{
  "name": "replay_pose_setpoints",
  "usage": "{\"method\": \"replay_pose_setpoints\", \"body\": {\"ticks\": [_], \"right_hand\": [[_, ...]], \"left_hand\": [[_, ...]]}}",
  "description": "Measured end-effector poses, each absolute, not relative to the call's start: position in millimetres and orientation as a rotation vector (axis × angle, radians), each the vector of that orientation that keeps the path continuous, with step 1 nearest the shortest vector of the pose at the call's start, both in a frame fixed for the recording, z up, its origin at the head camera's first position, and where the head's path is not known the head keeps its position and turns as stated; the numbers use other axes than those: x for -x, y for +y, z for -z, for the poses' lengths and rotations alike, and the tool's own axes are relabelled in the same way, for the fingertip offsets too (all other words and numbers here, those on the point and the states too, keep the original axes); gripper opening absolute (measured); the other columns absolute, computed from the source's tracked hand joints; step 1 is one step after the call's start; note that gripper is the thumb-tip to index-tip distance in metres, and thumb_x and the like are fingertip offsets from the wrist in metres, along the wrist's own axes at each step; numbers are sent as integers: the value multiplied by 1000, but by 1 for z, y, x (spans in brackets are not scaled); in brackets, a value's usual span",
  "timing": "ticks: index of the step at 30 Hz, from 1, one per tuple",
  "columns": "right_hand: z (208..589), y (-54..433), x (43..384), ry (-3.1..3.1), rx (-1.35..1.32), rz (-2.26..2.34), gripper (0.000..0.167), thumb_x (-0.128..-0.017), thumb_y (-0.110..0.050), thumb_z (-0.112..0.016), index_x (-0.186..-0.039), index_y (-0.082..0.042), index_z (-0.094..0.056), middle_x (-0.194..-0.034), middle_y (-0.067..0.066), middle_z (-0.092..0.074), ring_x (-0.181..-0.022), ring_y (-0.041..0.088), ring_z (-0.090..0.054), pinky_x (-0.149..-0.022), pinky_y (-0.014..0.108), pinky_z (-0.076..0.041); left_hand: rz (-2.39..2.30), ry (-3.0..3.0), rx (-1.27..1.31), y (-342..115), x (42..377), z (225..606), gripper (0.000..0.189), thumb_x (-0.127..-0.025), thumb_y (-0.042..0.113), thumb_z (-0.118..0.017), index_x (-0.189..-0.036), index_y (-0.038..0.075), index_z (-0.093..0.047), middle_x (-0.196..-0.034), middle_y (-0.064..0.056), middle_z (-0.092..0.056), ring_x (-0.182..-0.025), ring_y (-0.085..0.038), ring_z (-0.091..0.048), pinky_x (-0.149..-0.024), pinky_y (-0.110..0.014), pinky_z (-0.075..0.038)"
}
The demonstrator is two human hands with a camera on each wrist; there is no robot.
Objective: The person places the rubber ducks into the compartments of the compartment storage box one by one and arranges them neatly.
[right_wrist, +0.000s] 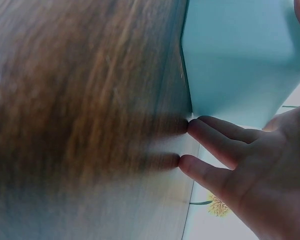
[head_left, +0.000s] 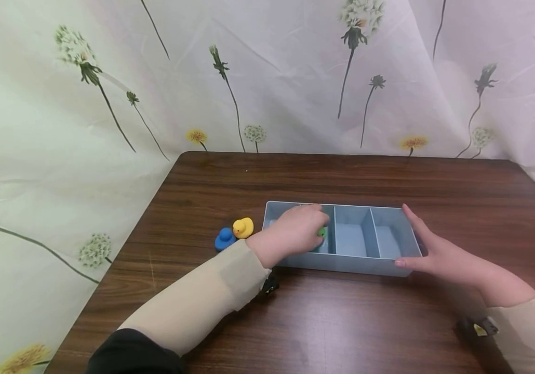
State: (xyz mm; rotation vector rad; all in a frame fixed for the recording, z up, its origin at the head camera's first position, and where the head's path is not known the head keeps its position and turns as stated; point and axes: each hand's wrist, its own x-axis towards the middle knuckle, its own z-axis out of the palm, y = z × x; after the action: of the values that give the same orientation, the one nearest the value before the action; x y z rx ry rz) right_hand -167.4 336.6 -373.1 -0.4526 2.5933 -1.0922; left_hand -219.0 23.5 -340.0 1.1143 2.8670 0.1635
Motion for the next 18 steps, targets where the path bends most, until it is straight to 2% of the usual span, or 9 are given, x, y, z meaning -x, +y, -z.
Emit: {"method": "replay_pose_setpoints", "body": {"ticks": [1, 4, 8, 18], "right_hand": [[373, 337, 167, 2595, 455, 1091, 112, -88, -32, -75, -154, -39, 14, -158, 31, -1, -137, 56, -14, -99, 74, -21], [374, 337, 167, 2596, 458, 1089, 112, -88, -32, -75, -154, -39, 14, -158, 31, -1, -137, 56, -15, -99, 74, -22], [374, 337, 168, 2602, 457, 1083, 112, -88, -32, -75, -154, -40, 14, -158, 31, -2, -137, 55, -17, -99, 74, -23], [375, 337, 167, 2618, 456, 1068, 112, -87, -34, -75, -154, -39, 14, -158, 31, -4, -137, 55, -18, -99, 73, -24]], "left_hand": [[-156, 2866, -1110, 24, 219, 340, 10, -92, 11, -61, -96, 12, -70, -120, -6, -65, -122, -22, -56, -75, -30, -45], [-141, 2868, -1111, 24, 219, 341, 9, -92, 11, -62, -96, 12, -70, -110, -4, -64, -98, -18, -62, -71, -30, -45], [-112, 2872, -1125, 23, 217, 341, 10, -92, 13, -64, -100, 12, -71, -89, 1, -53, -74, -15, -51, -67, -30, -45], [-84, 2883, -1144, 24, 218, 344, 10, -91, 13, -65, -99, 12, -71, -86, 2, -52, -73, -15, -51, -67, -31, -44]]}}
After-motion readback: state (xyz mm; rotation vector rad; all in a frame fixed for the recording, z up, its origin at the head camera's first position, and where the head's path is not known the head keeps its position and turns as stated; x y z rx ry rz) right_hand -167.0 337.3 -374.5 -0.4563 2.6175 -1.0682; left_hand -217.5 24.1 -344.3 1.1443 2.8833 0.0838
